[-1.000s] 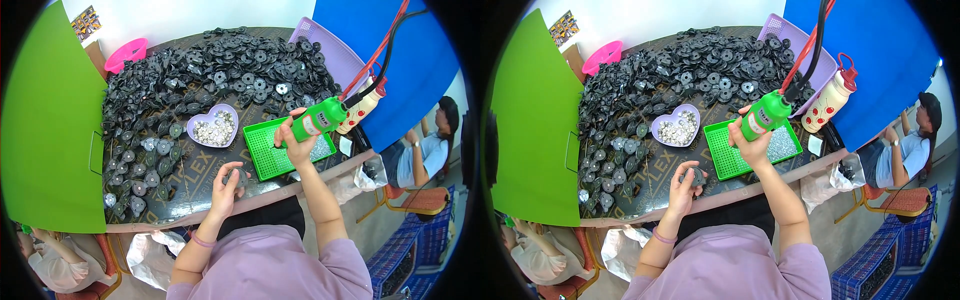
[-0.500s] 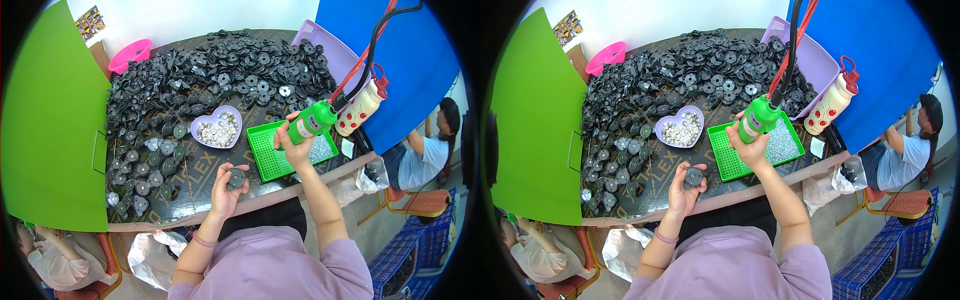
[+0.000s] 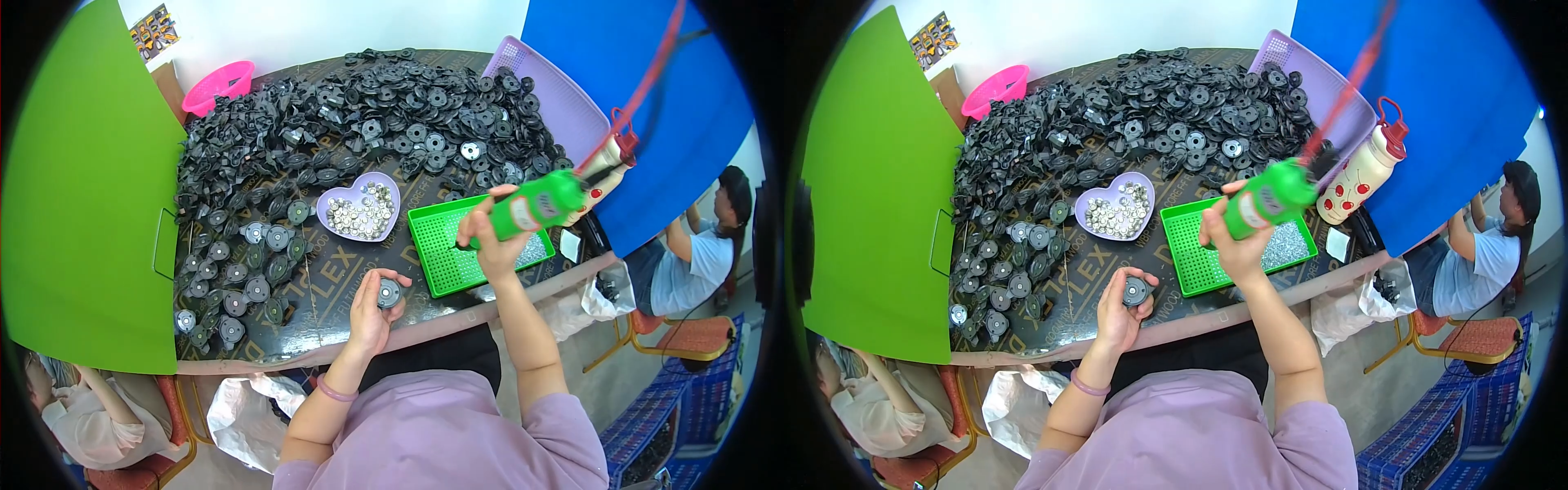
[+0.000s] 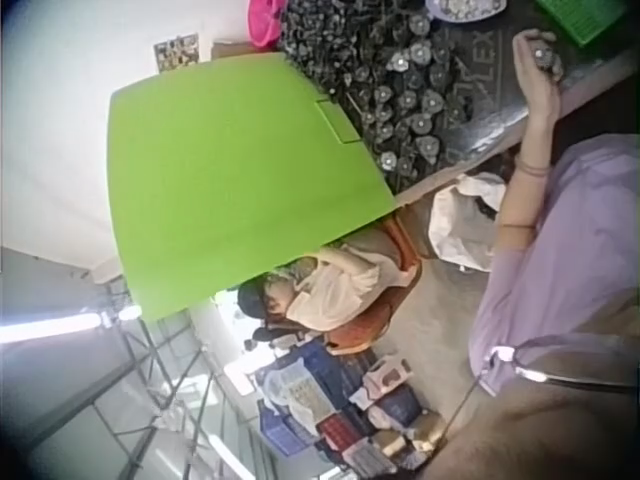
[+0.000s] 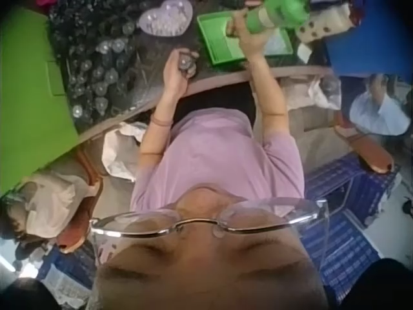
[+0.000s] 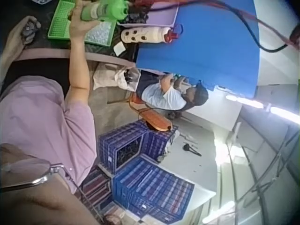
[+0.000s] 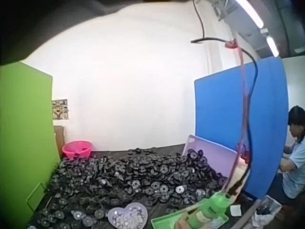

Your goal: Assembling small plastic components using an electric screwdriver and screws.

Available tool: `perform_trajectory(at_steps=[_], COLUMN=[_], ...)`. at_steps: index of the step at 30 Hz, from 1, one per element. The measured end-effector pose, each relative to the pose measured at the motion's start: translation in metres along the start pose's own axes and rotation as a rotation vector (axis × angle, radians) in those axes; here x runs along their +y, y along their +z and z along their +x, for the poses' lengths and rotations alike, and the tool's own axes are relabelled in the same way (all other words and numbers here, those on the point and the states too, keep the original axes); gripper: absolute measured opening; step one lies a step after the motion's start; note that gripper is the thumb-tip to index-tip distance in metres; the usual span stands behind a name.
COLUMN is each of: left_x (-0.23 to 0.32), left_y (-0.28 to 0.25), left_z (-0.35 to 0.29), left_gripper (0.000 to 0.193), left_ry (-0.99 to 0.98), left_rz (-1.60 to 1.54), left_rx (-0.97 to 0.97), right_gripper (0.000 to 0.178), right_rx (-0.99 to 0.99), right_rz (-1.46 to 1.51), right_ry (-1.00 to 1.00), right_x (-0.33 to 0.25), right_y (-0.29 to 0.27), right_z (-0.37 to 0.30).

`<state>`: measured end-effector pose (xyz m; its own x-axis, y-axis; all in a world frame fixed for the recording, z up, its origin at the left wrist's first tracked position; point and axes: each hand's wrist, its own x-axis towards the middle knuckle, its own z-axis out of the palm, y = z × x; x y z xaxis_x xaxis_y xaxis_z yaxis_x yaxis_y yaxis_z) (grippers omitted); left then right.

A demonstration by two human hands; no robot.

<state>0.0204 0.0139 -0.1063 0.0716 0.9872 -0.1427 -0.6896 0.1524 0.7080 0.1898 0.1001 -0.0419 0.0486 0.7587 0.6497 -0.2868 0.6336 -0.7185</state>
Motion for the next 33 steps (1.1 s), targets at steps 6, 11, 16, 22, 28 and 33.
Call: perform_trajectory(at_steps=[6, 11, 16, 22, 28, 33], left_x=[0.0, -0.004, -0.004, -0.003, 0.0, -0.001], left_y=[0.001, 0.002, 0.001, 0.003, 0.011, 0.011], left_z=[0.0, 0.0, -0.001, -0.001, -0.003, -0.003], left_gripper=[0.027, 0.027, 0.027, 0.028, 0.028, 0.022], left_ry=[0.024, 0.063, 0.074, 0.067, 0.087, 0.112], left_rz=[0.078, 0.119, 0.122, 0.188, 0.189, 0.276], left_rx=[0.016, 0.016, 0.007, 0.015, 0.047, -0.003], right_gripper=[0.039, 0.036, 0.037, 0.036, 0.036, 0.035], right_rx=[-0.037, -0.194, -0.212, -0.224, -0.197, -0.173], right_rz=[0.268, 0.298, 0.314, 0.289, 0.315, 0.325], right_ry=[-0.071, -0.026, 0.005, 0.024, 0.025, -0.017], right_x=[-0.042, -0.039, -0.032, -0.029, -0.031, -0.04], right_y=[0.031, 0.048, 0.052, 0.055, 0.054, 0.051], right_z=[-0.015, -0.031, -0.036, -0.037, -0.037, -0.028])
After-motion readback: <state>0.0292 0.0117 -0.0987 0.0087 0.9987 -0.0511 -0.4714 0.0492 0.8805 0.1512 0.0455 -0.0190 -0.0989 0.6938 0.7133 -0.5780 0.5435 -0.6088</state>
